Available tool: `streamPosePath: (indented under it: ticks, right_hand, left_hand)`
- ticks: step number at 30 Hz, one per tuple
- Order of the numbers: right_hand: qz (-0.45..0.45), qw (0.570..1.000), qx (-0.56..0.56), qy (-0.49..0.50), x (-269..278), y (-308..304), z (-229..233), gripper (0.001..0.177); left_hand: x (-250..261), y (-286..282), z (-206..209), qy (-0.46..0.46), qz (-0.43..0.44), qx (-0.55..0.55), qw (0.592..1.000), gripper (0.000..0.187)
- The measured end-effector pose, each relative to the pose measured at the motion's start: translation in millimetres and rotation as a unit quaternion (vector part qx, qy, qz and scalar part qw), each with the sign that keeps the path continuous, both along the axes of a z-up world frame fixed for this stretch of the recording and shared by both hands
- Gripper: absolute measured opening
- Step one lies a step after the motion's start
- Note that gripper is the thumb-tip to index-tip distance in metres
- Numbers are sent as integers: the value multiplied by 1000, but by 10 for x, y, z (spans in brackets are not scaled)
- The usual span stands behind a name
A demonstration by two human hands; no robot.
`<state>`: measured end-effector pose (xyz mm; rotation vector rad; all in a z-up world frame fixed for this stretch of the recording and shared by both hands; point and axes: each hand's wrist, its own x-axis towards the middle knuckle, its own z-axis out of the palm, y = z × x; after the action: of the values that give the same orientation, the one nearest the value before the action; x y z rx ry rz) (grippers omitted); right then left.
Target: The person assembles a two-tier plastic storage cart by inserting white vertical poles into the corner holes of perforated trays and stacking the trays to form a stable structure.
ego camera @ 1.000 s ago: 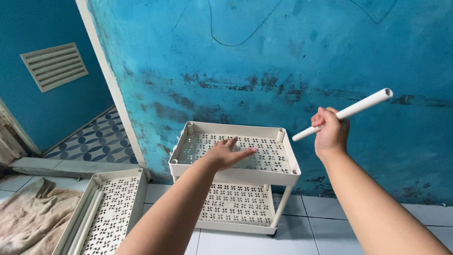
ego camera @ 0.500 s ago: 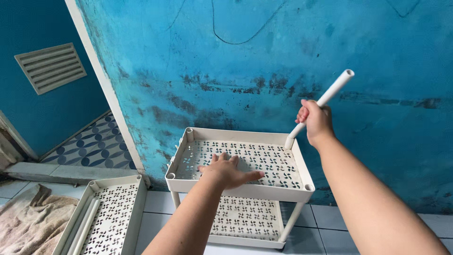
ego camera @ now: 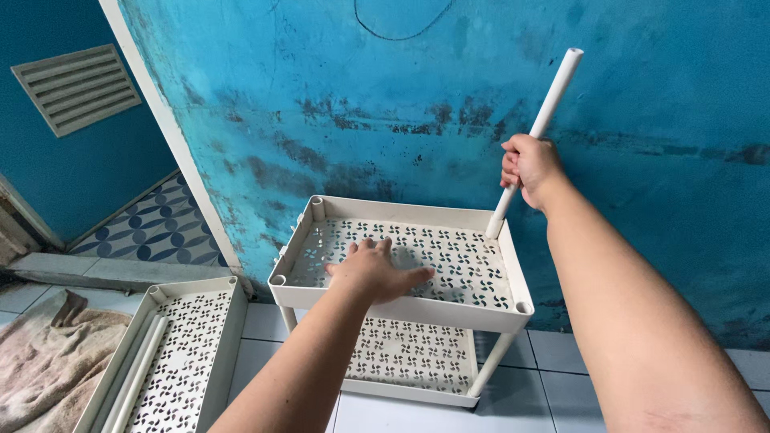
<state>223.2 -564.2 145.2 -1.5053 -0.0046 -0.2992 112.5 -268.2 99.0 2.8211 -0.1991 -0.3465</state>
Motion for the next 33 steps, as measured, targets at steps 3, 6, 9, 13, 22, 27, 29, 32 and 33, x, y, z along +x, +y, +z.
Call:
streamPosePath:
  ticks: [3, 6, 9, 13, 22, 27, 29, 32, 33]
  right_hand:
    - [-20, 1000, 2, -21, 6, 28, -26, 34]
    - [-36, 999, -29, -16, -38, 104, -55, 30]
    - [-43, 999, -19, 15, -164, 109, -103, 23]
    - [20, 999, 34, 24, -456, 119, -350, 36]
    - [37, 999, 22, -5, -680, 251, -343, 40]
    - [28, 999, 31, -30, -666, 374, -264, 37]
    - [36, 997, 9, -73, -622, 419, -188, 37]
    - [67, 996, 13, -56, -568, 449, -28, 32]
    - [83, 996, 19, -36, -540, 456, 23, 30]
  left_hand:
    - [103, 59, -128, -116, 61, -70, 989, 105]
    - [112, 139, -230, -264, 75, -177, 945, 81]
    - [219, 313, -143, -333, 132, -198, 912, 65]
    - [402, 756, 66, -296, 179, -2, 938, 60]
    - [1000, 1454, -135, -49, 163, 76, 983, 38]
    - [1307, 1715, -525, -37, 146, -33, 988, 43]
    - [1320, 1785, -668, -71, 135, -33, 988, 44]
    - [1185, 1830, -787, -76, 171, -116, 976, 48]
    - [1123, 1818, -800, -89, 177, -127, 972, 48]
